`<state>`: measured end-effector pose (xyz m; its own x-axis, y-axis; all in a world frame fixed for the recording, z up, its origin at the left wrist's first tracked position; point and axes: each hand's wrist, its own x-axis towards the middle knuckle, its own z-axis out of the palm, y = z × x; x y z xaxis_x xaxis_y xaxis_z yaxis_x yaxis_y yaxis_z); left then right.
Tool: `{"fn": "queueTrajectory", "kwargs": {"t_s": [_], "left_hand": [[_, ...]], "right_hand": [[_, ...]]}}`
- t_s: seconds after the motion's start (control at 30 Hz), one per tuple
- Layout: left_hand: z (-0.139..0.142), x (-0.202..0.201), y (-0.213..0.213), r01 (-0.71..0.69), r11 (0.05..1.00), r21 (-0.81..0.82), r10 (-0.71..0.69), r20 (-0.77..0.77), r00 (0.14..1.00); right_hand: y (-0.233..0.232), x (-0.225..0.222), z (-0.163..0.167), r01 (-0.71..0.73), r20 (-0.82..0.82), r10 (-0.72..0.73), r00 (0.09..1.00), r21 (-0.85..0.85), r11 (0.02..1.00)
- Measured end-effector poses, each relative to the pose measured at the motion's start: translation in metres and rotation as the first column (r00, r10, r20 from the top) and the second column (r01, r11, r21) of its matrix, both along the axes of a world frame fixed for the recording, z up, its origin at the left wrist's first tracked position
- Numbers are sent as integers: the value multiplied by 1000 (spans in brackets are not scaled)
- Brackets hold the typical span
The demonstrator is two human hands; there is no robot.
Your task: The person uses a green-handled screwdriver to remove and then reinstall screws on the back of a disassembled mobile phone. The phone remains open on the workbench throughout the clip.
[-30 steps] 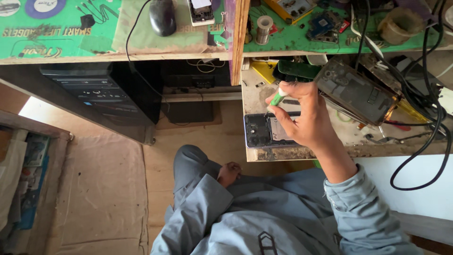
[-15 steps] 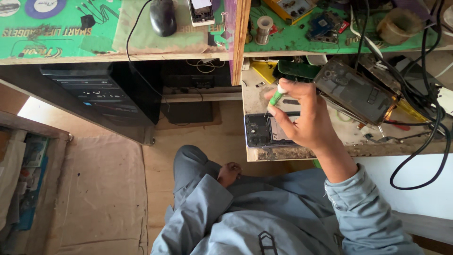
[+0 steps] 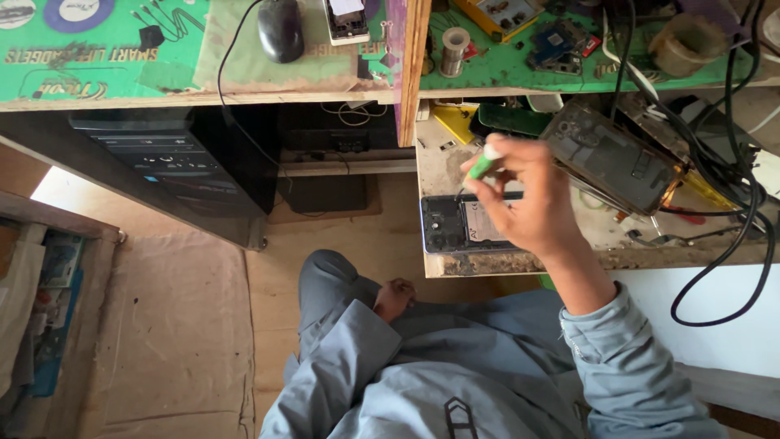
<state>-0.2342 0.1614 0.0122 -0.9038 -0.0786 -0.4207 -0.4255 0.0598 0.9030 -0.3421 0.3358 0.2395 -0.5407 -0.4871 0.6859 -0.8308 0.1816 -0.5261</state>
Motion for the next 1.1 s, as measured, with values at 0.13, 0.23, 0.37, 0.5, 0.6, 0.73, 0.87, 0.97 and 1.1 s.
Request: {"fn": "queueTrajectory", "kwargs": {"t_s": [0.13, 0.23, 0.37, 0.5, 0.6, 0.73, 0.87, 0.97, 1.1], "left_hand": [[-14, 1, -3, -117, 976, 182, 147, -162, 976], [-8, -7, -10, -272, 919, 286, 348, -261, 901], [32, -30, -34, -362, 881, 304, 471, -512, 718], [114, -40, -52, -329, 941, 81, 290, -693, 660], [169, -50, -46, -252, 957, -145, 65, -737, 673], [203, -70, -32, -154, 880, -450, -278, -750, 600], [206, -92, -19, -108, 815, -569, -410, -699, 586], [203, -105, -16, -142, 740, -658, -485, -667, 565], [199, -113, -14, -98, 732, -674, -515, -642, 568]], "right_hand": [[8, -9, -5, 94, 5, -94, 996, -152, 984], [14, -14, -5, 190, 53, -183, 982, -176, 966], [16, -16, -5, 279, 70, -272, 960, -145, 949], [14, -15, -4, 224, 105, -210, 972, -142, 964], [14, -15, -3, 228, 110, -214, 971, -135, 964], [16, -15, -3, 224, 147, -200, 969, -169, 960], [18, -17, -3, 229, 119, -210, 970, -186, 955], [20, -18, -3, 225, 107, -206, 973, -218, 950], [22, -19, -4, 224, 83, -210, 974, -249, 942]]}}
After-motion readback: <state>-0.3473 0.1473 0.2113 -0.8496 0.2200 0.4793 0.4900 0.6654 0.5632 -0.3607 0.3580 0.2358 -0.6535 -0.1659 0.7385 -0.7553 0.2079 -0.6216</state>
